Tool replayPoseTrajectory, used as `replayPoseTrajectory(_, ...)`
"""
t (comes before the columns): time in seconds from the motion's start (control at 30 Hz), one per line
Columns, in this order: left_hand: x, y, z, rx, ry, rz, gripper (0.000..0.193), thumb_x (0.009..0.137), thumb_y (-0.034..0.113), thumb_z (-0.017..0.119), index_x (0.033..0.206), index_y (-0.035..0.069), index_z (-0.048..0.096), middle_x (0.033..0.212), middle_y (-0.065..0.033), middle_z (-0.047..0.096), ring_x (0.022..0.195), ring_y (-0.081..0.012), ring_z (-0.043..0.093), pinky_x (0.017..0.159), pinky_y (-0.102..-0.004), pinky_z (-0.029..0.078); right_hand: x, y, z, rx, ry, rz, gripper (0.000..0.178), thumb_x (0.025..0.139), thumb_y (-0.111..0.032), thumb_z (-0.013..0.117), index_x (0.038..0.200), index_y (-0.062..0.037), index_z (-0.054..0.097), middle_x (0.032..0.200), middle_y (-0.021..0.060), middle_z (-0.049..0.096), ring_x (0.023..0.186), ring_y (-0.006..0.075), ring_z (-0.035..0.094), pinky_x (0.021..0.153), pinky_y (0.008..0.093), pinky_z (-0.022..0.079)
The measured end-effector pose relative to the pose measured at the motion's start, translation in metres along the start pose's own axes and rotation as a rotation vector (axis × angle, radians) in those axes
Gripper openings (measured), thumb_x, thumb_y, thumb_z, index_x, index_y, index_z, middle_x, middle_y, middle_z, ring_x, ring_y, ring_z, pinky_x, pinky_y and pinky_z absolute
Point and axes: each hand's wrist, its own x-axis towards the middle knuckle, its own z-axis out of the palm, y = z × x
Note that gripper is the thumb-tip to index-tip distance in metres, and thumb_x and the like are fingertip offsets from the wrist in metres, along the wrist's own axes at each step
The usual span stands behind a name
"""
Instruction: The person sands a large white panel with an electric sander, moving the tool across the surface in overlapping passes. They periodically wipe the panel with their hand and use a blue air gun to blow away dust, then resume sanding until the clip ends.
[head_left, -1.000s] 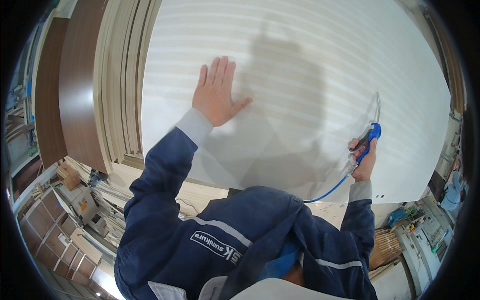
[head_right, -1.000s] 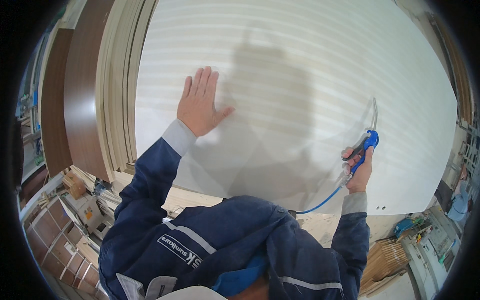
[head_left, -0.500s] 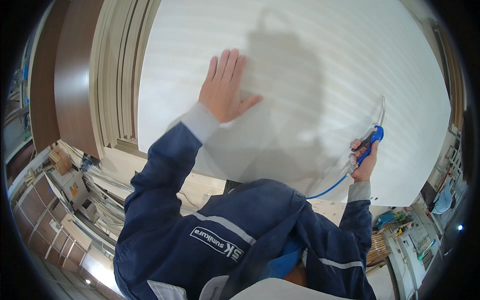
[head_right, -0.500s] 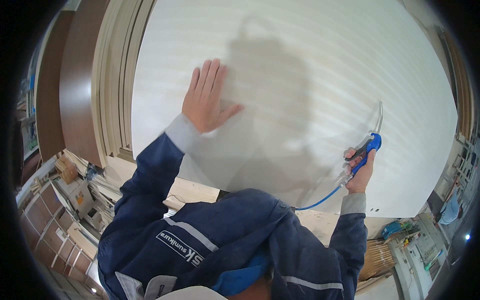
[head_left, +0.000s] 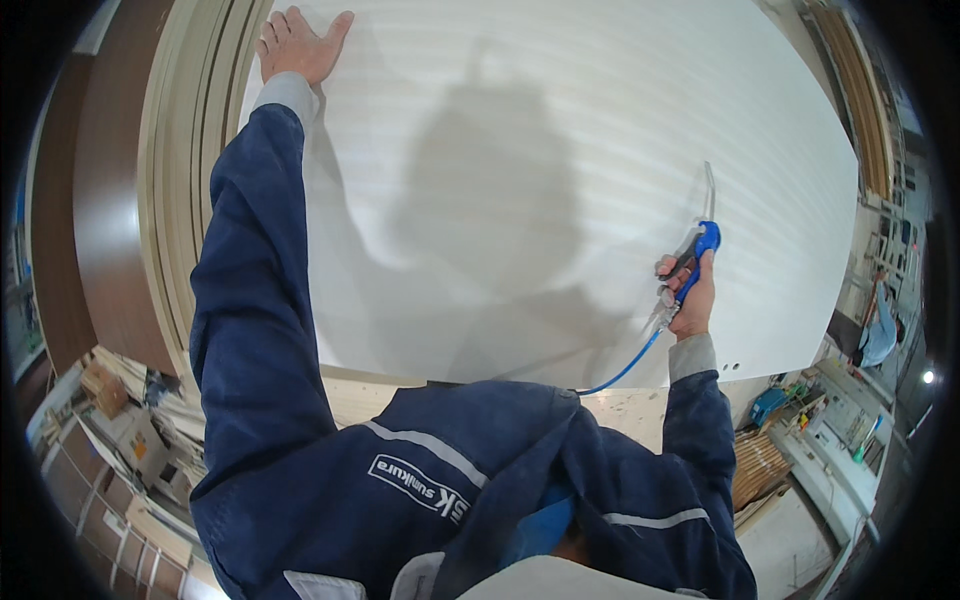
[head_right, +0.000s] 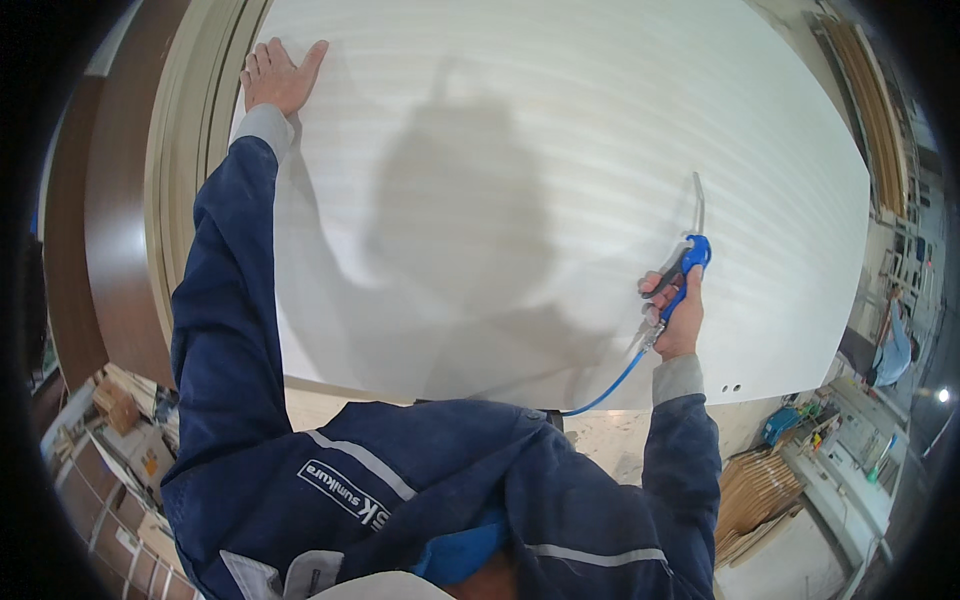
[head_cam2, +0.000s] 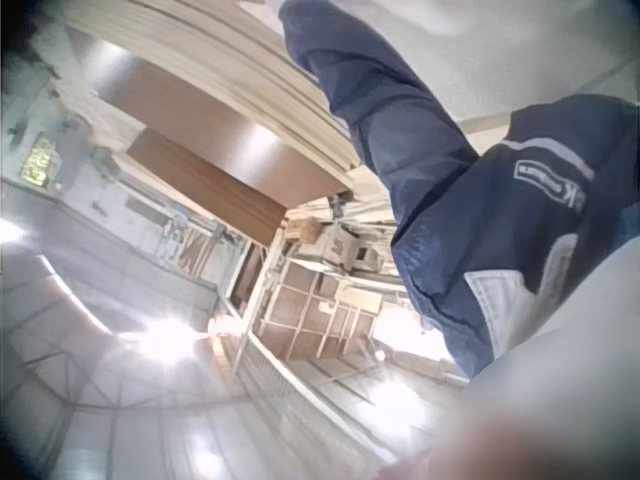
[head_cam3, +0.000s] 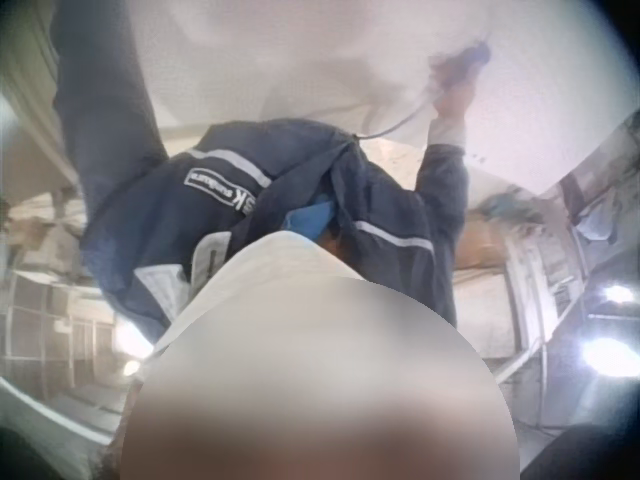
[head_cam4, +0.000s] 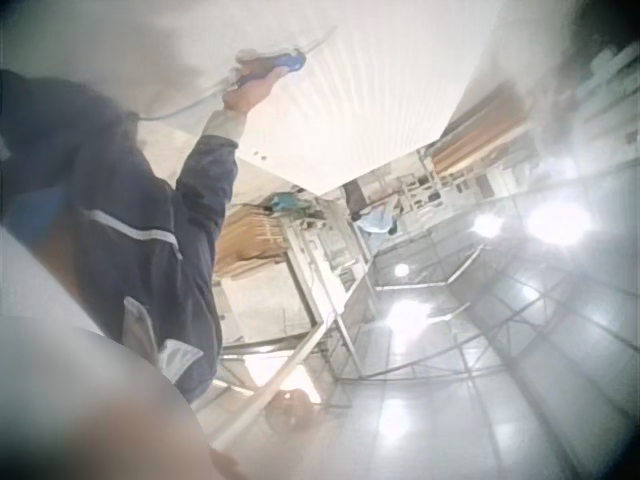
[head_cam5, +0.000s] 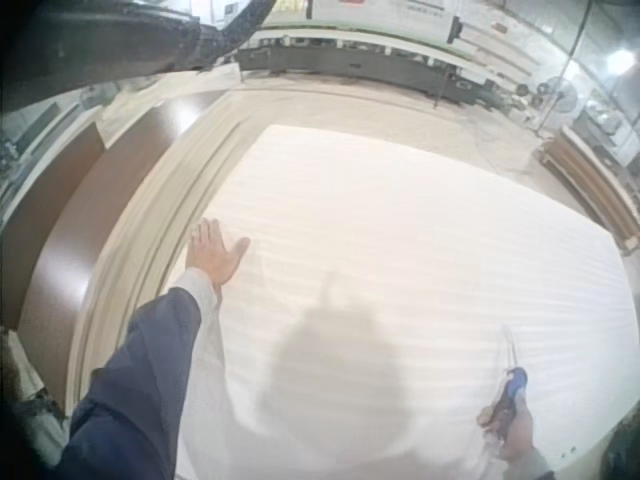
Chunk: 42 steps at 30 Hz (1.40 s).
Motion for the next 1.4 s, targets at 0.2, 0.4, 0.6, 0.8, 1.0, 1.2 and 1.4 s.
replayPoseTrajectory(0.2,0.036,0.131,0.012,0.031,-0.015,0.135,0.113,0.094,0.087,0.034,0.165,0.000,0.027,0.173,-0.0238,0.023,0.162,-0.0412,0.014,0.131,-0.0533,0.011,-0.004,-0.003,0.006,0.001,0.106,0.038,0.054,0.108,-0.063,0.044,0.097,-0.0115,0.057,0.082,0.0130,0.073,0.060,0.0124,0.064,0.038,0.0225,0.040)
replayPoseTrajectory(0.4,-0.044,0.291,-0.035,-0.236,-0.056,0.533,0.110,0.095,0.083,0.041,0.164,-0.001,0.028,0.173,-0.0226,0.023,0.162,-0.0392,0.014,0.132,-0.0534,0.008,-0.008,-0.007,0.008,-0.014,0.098,0.046,0.055,0.108,-0.063,0.044,0.092,-0.0121,0.055,0.083,0.0128,0.072,0.062,0.0128,0.065,0.038,0.0223,0.039)
replayPoseTrajectory(0.6,-0.111,0.330,-0.060,-0.510,-0.178,0.877,0.100,0.096,0.076,0.050,0.162,0.003,0.035,0.171,-0.0198,0.029,0.161,-0.0368,0.018,0.132,-0.0520,0.010,-0.009,-0.009,0.015,0.028,0.080,0.053,0.058,0.107,-0.065,0.045,0.091,-0.0108,0.056,0.082,0.0125,0.071,0.062,0.0134,0.063,0.040,0.0227,0.040)
replayPoseTrajectory(0.8,-0.019,0.259,-0.030,-0.351,-0.019,0.593,0.091,0.098,0.072,0.051,0.158,0.005,0.044,0.168,-0.0188,0.037,0.159,-0.0365,0.024,0.131,-0.0530,0.015,-0.011,-0.011,0.015,0.064,0.107,0.031,0.055,0.108,-0.062,0.046,0.095,-0.0094,0.054,0.085,0.0138,0.073,0.069,0.0176,0.070,0.039,0.0224,0.041)
replayPoseTrajectory(1.0,0.068,0.129,-0.009,-0.108,-0.037,0.070,0.104,0.095,0.081,0.045,0.161,0.001,0.037,0.169,-0.0244,0.031,0.160,-0.0395,0.021,0.129,-0.0556,0.015,-0.010,-0.008,0.010,0.101,0.112,0.058,0.055,0.109,-0.061,0.045,0.097,-0.0077,0.054,0.086,0.0156,0.073,0.072,0.0187,0.073,0.039,0.0230,0.042)
replayPoseTrajectory(1.2,0.079,0.184,-0.005,-0.088,-0.093,0.013,0.112,0.092,0.085,0.044,0.160,-0.004,0.036,0.169,-0.0255,0.030,0.160,-0.0402,0.019,0.129,-0.0559,0.013,-0.007,-0.005,0.002,0.125,0.074,0.065,0.058,0.108,-0.061,0.046,0.099,-0.0051,0.057,0.087,0.0162,0.073,0.069,0.0176,0.072,0.039,0.0242,0.042)
replayPoseTrajectory(1.4,-0.053,0.390,-0.027,-0.372,-0.044,0.697,0.107,0.095,0.080,0.046,0.162,-0.002,0.032,0.171,-0.0236,0.028,0.161,-0.0418,0.016,0.132,-0.0530,0.009,-0.008,-0.008,0.006,0.106,0.051,0.087,0.056,0.108,-0.061,0.047,0.096,-0.0076,0.055,0.088,0.0165,0.074,0.071,0.0187,0.073,0.040,0.0238,0.040)
